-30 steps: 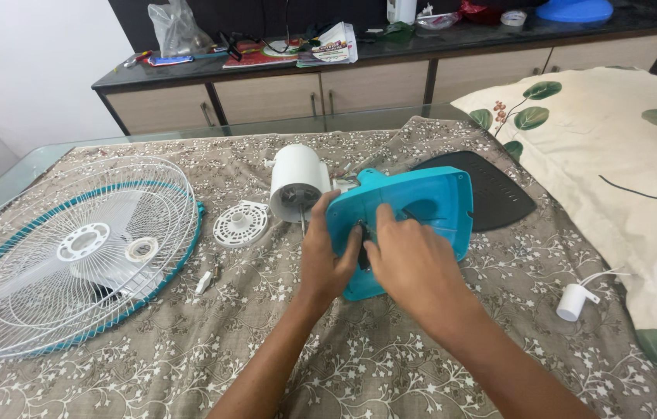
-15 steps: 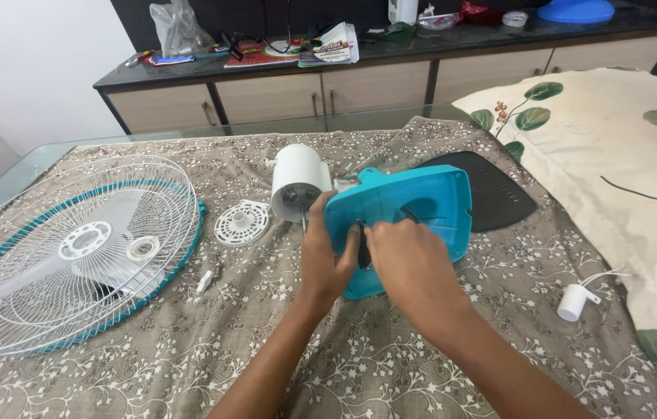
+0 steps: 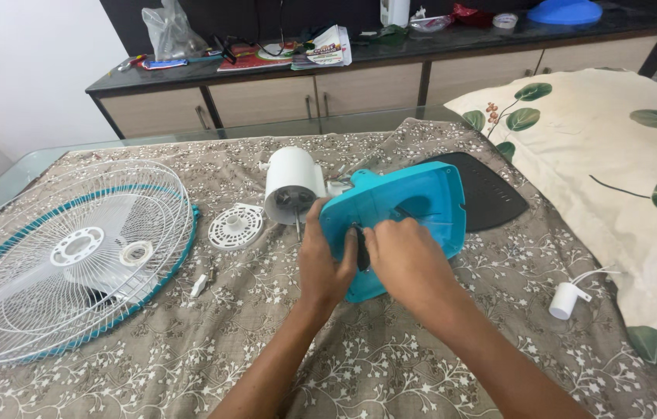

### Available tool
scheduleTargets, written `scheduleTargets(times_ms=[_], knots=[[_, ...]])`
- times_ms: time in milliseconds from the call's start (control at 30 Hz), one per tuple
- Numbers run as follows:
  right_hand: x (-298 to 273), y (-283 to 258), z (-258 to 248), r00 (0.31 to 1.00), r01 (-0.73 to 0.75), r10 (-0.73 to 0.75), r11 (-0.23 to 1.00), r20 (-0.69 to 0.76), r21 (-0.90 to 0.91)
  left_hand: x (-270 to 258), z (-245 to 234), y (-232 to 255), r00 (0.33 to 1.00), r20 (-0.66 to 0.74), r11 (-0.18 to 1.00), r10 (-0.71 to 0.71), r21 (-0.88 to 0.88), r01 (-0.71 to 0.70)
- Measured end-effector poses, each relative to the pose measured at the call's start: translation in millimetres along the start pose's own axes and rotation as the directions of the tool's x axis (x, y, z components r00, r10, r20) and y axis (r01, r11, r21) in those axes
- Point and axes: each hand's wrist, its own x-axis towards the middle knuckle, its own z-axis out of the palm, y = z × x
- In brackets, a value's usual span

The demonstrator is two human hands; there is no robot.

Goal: The person works on the internal wiring of a disassembled electric fan. They use a screwdriver to adjust screws on a black component inside the blue fan housing, handling wires and small parts on a table.

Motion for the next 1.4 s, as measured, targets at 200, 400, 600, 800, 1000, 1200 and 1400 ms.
scheduleTargets(times_ms=[200, 400, 600, 800, 1000, 1200, 1400], knots=[[2.9, 0.8, -8.9, 0.998, 0.061, -0.061, 0.998, -0.002, 0.034, -0.9, -0.2, -2.5, 1.000, 0.004, 0.999, -0.004, -0.037, 0.004], [-0.7, -7.7, -22.4, 0.993, -0.069, 0.070, 0.998, 0.099, -0.014, 1.4, -1.8, -7.8, 0.994, 0.069, 0.986, -0.084, -0.141, 0.093], [-4.3, -3.8, -15.2, 0.986, 0.123, -0.137, 0.983, -0.093, -0.139, 1.6, 1.3, -21.2, 0.962, 0.190, 0.844, -0.198, -0.466, 0.266], [-10.0, 9.4, -8.2, 0.863, 0.382, -0.486, 0.808, -0.140, -0.448, 1.2, 13.3, -30.6, 0.954, 0.190, 0.859, -0.231, -0.420, 0.291], [-14.7, 8.7, 3.7, 0.860, 0.403, -0.505, 0.580, 0.076, -0.708, 0.6, 17.8, -26.2, 0.967, 0.135, 0.867, -0.214, -0.430, 0.252], [-12.6, 2.6, 6.5, 0.952, 0.262, -0.306, 0.845, -0.020, -0.465, 1.8, 19.0, -23.9, 0.959, 0.109, 0.916, -0.263, -0.283, 0.284], [-7.3, -7.5, 4.2, 0.995, 0.096, -0.093, 0.953, 0.024, -0.287, 0.4, 18.5, -24.5, 0.954, 0.132, 0.912, -0.269, -0.283, 0.296]])
